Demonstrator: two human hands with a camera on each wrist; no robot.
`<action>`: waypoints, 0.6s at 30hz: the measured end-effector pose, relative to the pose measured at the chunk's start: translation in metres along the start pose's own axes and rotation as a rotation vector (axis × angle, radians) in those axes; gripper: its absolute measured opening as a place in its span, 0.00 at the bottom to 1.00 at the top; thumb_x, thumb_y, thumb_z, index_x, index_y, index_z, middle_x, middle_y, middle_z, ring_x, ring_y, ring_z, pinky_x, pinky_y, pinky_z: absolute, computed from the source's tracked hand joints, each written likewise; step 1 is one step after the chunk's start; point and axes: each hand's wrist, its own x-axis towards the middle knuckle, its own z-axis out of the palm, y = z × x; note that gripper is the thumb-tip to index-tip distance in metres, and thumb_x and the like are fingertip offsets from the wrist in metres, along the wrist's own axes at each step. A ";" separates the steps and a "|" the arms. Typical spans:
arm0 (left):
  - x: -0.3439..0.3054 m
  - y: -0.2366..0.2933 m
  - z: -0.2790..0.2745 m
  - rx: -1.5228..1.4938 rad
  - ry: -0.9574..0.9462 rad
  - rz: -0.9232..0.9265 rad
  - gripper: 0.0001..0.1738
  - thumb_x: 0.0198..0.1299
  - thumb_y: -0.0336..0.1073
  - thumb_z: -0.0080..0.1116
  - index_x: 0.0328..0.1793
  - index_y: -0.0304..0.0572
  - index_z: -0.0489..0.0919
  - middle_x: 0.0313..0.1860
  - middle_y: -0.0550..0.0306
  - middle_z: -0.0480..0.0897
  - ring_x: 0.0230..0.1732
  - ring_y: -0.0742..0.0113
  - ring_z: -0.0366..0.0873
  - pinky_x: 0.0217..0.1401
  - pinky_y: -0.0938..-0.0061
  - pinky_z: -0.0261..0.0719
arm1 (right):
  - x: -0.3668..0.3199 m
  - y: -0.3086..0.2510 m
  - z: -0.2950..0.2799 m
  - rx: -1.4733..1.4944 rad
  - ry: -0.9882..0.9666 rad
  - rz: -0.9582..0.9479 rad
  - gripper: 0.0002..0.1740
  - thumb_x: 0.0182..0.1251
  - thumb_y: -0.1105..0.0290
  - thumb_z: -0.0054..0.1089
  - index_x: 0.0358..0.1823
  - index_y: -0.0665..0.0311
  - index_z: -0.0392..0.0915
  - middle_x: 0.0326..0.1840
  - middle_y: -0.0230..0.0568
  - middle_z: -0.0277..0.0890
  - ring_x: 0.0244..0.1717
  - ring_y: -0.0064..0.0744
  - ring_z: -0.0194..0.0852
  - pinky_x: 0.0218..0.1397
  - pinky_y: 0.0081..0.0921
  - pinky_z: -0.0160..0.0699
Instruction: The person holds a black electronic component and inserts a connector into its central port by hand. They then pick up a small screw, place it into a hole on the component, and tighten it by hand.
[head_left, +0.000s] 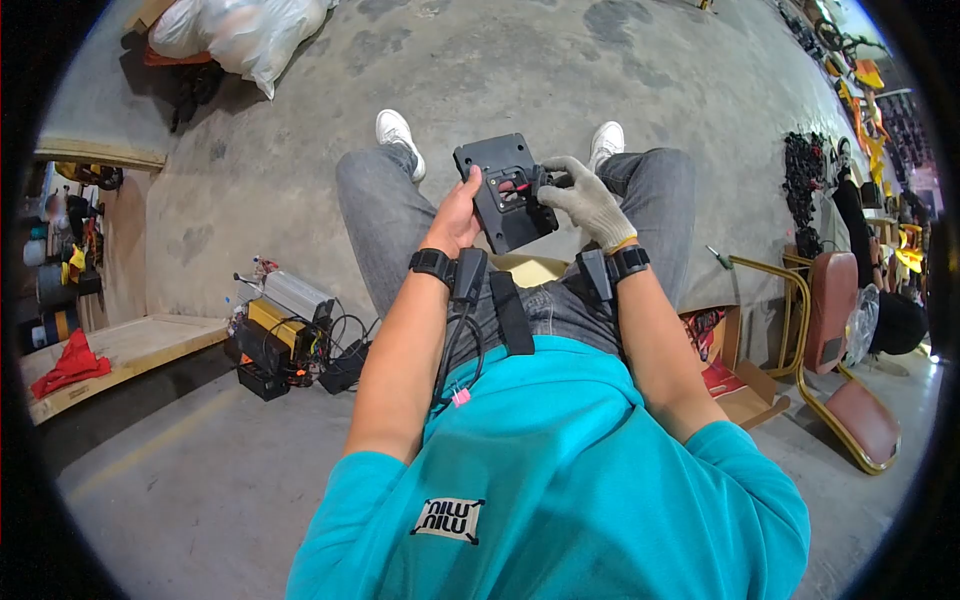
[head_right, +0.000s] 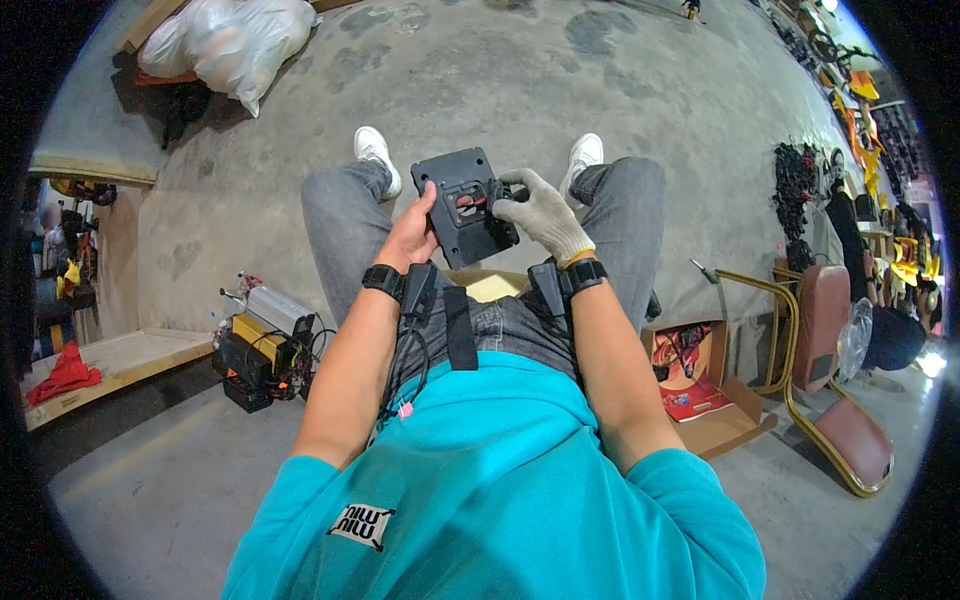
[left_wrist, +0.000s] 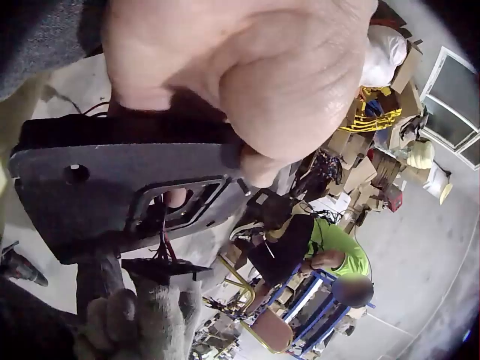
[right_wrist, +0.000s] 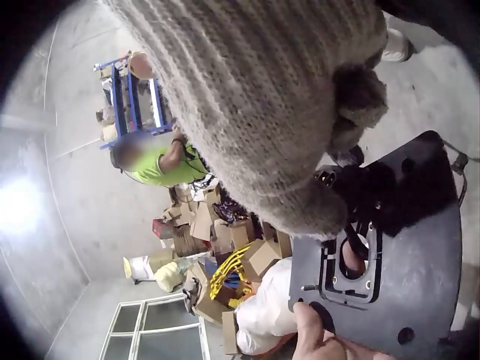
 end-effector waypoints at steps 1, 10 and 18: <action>-0.001 0.001 0.001 -0.002 0.018 -0.002 0.28 0.77 0.55 0.41 0.67 0.40 0.70 0.56 0.49 0.83 0.53 0.62 0.83 0.55 0.64 0.83 | 0.000 0.000 0.000 0.032 0.007 -0.006 0.32 0.53 0.61 0.68 0.60 0.68 0.75 0.43 0.43 0.80 0.33 0.27 0.76 0.31 0.22 0.75; 0.001 -0.001 -0.002 -0.041 0.043 0.052 0.32 0.76 0.60 0.37 0.69 0.41 0.70 0.56 0.48 0.83 0.46 0.63 0.82 0.51 0.63 0.82 | 0.002 0.005 0.000 0.056 -0.006 0.029 0.34 0.57 0.55 0.66 0.65 0.63 0.74 0.39 0.40 0.80 0.27 0.22 0.72 0.24 0.20 0.69; -0.005 0.004 0.002 -0.054 0.020 0.077 0.35 0.76 0.60 0.34 0.69 0.37 0.70 0.57 0.45 0.82 0.55 0.56 0.81 0.61 0.58 0.79 | -0.002 -0.002 -0.001 0.046 -0.004 0.054 0.36 0.61 0.52 0.64 0.66 0.66 0.72 0.35 0.39 0.78 0.23 0.21 0.68 0.21 0.20 0.65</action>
